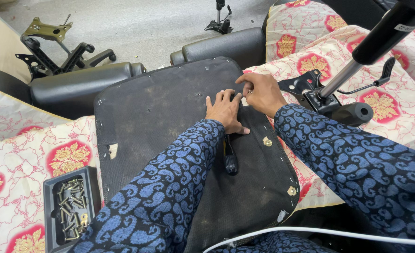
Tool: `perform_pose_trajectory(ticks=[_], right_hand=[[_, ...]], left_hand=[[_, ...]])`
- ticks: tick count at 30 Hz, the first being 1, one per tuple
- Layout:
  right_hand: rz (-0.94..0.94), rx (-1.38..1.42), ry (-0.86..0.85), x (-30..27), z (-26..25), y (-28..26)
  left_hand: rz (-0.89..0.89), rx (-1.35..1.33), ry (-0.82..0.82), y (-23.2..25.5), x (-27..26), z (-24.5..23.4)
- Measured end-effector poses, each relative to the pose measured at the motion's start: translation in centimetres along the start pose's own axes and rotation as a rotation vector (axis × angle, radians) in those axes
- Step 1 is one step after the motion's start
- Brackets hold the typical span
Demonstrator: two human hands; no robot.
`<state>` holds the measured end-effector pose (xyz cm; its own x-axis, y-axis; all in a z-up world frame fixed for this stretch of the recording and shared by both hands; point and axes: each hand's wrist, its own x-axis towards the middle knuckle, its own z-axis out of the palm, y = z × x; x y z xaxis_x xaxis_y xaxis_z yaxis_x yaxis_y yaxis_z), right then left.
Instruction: The person uses a screwdriver to tighten screws into a black chair seat base. They repeatedly insert screws and turn them clockwise, working on multiple fastening points around the seat perimeter.
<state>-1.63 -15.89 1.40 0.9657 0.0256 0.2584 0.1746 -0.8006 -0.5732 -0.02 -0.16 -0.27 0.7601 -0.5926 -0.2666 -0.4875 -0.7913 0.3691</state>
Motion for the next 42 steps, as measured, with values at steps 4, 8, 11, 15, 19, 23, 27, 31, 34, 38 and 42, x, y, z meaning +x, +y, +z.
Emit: perform_pose_trajectory(ticks=[4, 8, 11, 15, 19, 23, 27, 31, 34, 38, 42], right_hand=[[0.067, 0.099, 0.13, 0.3, 0.3, 0.5], [0.284, 0.327, 0.165, -0.8, 0.7, 0.8], [0.373, 0.626, 0.149, -2.0, 0.8, 0.5], [0.426, 0.852, 0.146, -3.4, 0.5, -1.2], [0.438, 0.978, 0.154, -4.9, 0.8, -4.1], [0.421, 0.958, 0.111, -6.2, 1.5, -7.3], [0.397, 0.91, 0.032, -7.0, 2.8, -10.6], [0.434, 0.876, -0.043, -7.2, 4.0, -13.6], [0.424, 0.881, -0.094, -7.2, 4.5, -15.6], [0.422, 0.933, -0.184, -6.9, 5.1, -17.7], [0.42, 0.981, -0.252, -7.1, 5.6, -19.1]], left_hand=[[0.002, 0.005, 0.0, 0.0, -0.1, 0.0], [0.012, -0.025, 0.012, -0.2, -0.4, -0.4], [0.025, -0.175, 0.143, -0.6, -1.1, -1.1], [0.092, -0.352, 0.41, -0.5, -2.8, -2.4], [0.029, -0.481, 0.512, -0.1, -5.9, -3.0], [-0.144, -0.687, 0.548, -0.5, -9.9, -3.1], [-0.264, -0.73, 0.6, -1.4, -13.4, -3.0], [-0.429, -0.826, 0.66, -3.4, -16.2, -2.8], [-0.571, -0.888, 0.785, -5.6, -18.2, -2.5], [-0.716, -0.981, 0.954, -9.5, -21.1, -1.9], [-0.901, -1.087, 1.116, -14.1, -24.8, -1.3]])
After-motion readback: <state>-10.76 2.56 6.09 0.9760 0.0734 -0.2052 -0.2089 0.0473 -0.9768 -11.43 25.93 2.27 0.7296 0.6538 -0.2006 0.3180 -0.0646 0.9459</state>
